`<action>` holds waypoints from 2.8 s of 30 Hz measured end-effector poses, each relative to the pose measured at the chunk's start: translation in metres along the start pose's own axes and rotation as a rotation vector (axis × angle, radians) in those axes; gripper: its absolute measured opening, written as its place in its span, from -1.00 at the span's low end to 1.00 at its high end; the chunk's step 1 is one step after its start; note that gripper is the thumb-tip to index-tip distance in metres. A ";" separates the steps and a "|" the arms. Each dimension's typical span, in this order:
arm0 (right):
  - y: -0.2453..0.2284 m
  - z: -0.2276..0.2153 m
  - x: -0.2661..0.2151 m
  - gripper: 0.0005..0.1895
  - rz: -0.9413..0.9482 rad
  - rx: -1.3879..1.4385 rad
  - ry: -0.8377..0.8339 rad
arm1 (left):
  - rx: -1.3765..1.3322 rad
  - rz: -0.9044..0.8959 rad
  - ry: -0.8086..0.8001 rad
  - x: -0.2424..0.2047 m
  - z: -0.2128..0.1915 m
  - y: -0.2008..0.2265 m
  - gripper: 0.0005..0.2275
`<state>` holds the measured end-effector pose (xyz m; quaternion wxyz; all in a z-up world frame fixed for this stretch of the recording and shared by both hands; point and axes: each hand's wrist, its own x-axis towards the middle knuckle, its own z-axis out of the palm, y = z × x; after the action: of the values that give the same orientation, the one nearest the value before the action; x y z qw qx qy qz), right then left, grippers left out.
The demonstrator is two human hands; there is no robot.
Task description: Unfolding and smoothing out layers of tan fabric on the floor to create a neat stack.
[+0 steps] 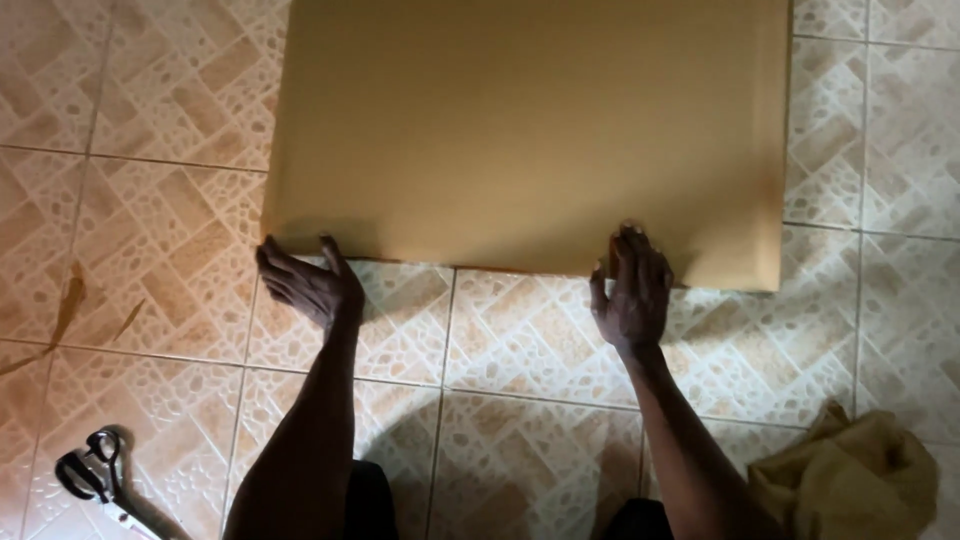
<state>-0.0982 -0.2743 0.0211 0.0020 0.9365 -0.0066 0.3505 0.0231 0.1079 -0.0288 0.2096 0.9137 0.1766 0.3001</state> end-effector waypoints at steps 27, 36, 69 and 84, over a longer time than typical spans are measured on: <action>0.077 0.024 0.055 -0.65 0.117 -0.185 -0.375 | -0.242 0.683 -0.456 -0.108 -0.042 0.119 -0.32; 0.227 0.069 0.036 -0.30 0.224 -0.414 -0.355 | -0.258 0.644 -0.464 -0.107 -0.041 0.121 -0.35; -0.036 -0.007 0.006 -0.40 0.065 0.188 -0.288 | -0.233 0.641 -0.434 -0.104 -0.044 0.125 -0.33; -0.038 -0.007 0.004 -0.42 0.077 0.165 -0.289 | -0.234 0.646 -0.413 -0.105 -0.045 0.124 -0.36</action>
<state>-0.0991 -0.2362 0.0287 -0.0892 0.9732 -0.0138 0.2113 -0.0597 -0.0319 0.0146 0.2383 0.9332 -0.2010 0.1789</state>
